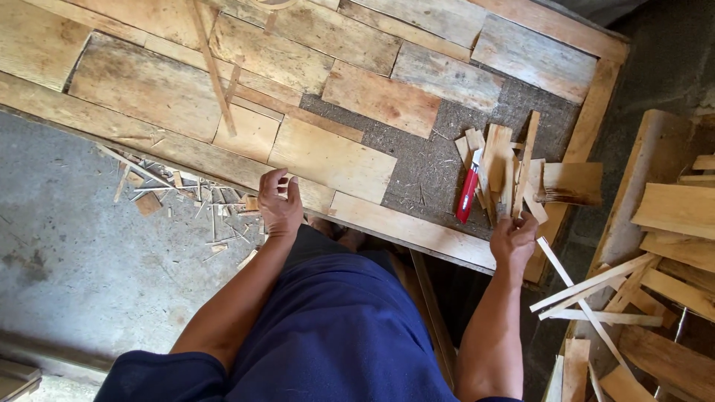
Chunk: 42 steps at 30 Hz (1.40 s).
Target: Arranging and trimming thin strips of wood to create a pattern on a wooden surface using a utility knife.
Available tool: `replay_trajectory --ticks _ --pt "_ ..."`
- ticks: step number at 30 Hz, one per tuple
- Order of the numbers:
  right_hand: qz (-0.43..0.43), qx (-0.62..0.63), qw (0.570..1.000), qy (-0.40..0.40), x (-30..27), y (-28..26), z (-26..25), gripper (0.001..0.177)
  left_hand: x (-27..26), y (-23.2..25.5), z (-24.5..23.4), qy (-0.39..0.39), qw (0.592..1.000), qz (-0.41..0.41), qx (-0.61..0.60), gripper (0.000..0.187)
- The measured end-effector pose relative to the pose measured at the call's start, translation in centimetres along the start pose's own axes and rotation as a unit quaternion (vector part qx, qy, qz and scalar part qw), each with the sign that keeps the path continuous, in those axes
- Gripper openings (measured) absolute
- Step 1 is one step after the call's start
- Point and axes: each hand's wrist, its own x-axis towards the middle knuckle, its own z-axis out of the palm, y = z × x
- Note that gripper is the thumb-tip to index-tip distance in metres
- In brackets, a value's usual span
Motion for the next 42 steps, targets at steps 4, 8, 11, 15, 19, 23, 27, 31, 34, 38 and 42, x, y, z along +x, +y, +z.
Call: replay_trajectory --ticks 4,8,11,15,19,23,27,31,34,38,42 --pt "0.001 0.128 0.989 0.076 -0.8 1.1 1.4 0.029 -0.2 0.2 0.4 -0.028 0.999 0.01 -0.022 0.02" --pt "0.136 0.341 0.93 0.038 -1.0 0.7 1.5 0.026 -0.5 0.1 0.6 -0.046 0.998 0.008 -0.047 0.016" --pt "0.162 0.414 0.895 0.043 -0.2 0.7 1.9 0.022 -0.7 -0.1 0.3 -0.053 0.997 0.007 -0.051 0.013" --pt "0.217 0.49 0.839 0.089 2.5 1.8 3.6 0.014 -1.1 -1.3 0.0 -0.064 0.997 0.011 -0.05 0.011" --pt "0.138 0.34 0.916 0.16 6.2 5.1 6.2 0.019 -1.5 -1.5 -0.5 -0.079 0.996 0.002 -0.034 0.01" --pt "0.193 0.344 0.904 0.163 7.2 1.9 4.2 0.016 -1.8 -1.9 -1.1 -0.091 0.995 0.0 -0.026 0.011" --pt "0.189 0.282 0.921 0.193 7.1 -0.4 3.6 0.022 -2.3 -2.6 -1.8 -0.095 0.995 -0.03 -0.006 0.012" --pt "-0.085 -0.007 0.956 0.279 5.5 0.4 4.3 0.021 -2.8 -3.6 -1.5 -0.076 0.996 -0.037 -0.034 0.013" --pt "-0.144 -0.11 0.983 0.031 3.7 -2.2 3.6 0.008 -3.0 -3.6 -1.5 -0.078 0.995 -0.045 -0.051 0.012" --pt "-0.163 -0.175 0.971 0.002 1.7 -6.1 2.5 0.02 -3.2 -3.3 -1.2 -0.079 0.994 -0.048 -0.058 0.012" --pt "-0.089 -0.102 0.991 -0.005 1.6 -6.5 2.5 0.029 -3.0 -3.0 -1.3 -0.091 0.994 -0.029 -0.061 0.011"
